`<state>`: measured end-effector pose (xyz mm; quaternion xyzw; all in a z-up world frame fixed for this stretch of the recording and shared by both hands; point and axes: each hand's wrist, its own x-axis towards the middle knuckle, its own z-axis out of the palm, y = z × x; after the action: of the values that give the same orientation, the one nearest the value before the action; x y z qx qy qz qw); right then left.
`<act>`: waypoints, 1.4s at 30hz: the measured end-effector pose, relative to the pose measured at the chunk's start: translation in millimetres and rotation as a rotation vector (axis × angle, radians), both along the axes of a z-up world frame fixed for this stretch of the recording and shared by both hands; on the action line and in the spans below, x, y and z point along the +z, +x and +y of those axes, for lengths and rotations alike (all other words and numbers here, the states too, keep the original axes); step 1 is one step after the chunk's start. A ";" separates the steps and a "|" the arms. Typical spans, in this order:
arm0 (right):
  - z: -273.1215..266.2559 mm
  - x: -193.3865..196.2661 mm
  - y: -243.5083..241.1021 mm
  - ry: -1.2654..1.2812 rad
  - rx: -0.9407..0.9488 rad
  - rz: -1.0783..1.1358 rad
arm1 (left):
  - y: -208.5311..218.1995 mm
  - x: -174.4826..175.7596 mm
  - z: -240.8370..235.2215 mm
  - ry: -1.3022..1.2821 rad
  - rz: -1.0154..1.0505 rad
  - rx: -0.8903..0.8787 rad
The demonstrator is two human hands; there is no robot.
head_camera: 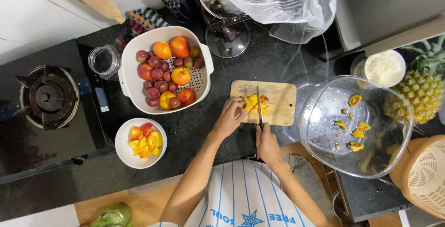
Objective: The person cuts stone fruit on a wooden cutting board with a knife, slicing the flesh away from the pits and cutting it into chunks. They transfer the cut pieces into a small white bowl and drop the discarded pits and trimmings into a large glass dish beside the board.
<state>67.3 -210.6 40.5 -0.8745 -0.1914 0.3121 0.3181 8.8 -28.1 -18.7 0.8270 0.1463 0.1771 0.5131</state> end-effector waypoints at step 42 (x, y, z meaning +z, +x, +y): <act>-2.9 -84.4 -35.3 -0.215 0.234 -0.098 | -22.6 -2.5 2.5 0.008 0.008 0.043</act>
<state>32.0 -213.5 -43.9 -0.8893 -0.2730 0.3228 0.1745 -13.8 -25.6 -21.2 0.8265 0.1655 0.1854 0.5051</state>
